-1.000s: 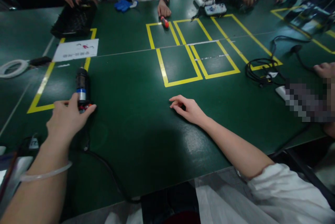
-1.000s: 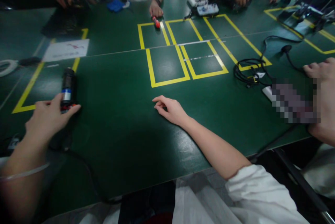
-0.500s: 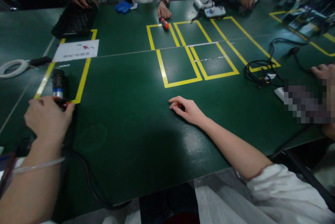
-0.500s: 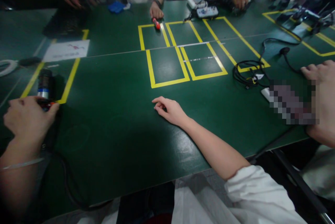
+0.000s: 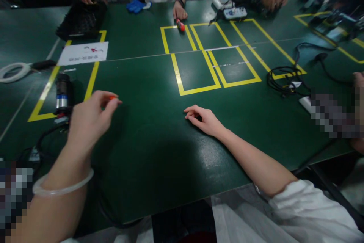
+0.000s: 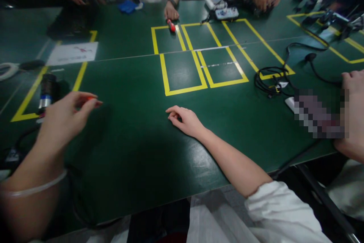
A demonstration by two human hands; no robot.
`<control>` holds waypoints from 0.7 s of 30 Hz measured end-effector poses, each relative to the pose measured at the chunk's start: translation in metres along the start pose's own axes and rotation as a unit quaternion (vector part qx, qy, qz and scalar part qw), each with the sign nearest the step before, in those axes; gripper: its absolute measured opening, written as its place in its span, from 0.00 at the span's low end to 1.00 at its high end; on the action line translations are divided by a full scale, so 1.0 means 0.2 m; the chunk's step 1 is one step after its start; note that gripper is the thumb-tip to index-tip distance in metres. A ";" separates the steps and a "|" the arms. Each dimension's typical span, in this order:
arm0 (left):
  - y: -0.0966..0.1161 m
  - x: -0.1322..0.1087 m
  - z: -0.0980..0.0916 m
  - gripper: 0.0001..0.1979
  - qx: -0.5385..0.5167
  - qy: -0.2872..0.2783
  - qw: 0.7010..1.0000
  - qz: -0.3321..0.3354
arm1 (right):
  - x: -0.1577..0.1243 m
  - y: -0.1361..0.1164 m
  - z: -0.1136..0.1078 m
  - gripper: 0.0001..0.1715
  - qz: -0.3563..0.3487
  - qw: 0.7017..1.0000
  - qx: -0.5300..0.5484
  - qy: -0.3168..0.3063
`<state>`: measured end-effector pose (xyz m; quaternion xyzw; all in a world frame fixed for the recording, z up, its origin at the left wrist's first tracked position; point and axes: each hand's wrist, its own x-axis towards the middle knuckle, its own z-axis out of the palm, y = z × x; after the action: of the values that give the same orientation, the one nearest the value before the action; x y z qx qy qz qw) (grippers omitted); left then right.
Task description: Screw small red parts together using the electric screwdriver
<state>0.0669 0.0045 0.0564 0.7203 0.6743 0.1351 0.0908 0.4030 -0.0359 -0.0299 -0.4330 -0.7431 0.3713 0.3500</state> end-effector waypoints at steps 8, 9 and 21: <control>0.49 -0.15 0.37 0.27 -0.325 -0.260 0.896 0.153 | 0.00 -0.02 0.02 0.19 0.006 0.984 0.171 -0.058; 0.50 -0.17 0.41 0.29 -0.364 -0.286 0.874 0.149 | 0.00 -0.02 0.02 0.19 0.004 0.981 0.180 -0.068; 0.46 -0.15 0.52 0.19 -0.486 -0.276 0.825 0.086 | 0.00 0.00 0.05 0.14 0.039 0.980 0.194 -0.017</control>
<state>0.1863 -0.0266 -0.0158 0.6457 0.4034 0.2482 0.5990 0.3950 -0.0381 -0.0341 -0.3790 -0.6457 0.5287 0.3999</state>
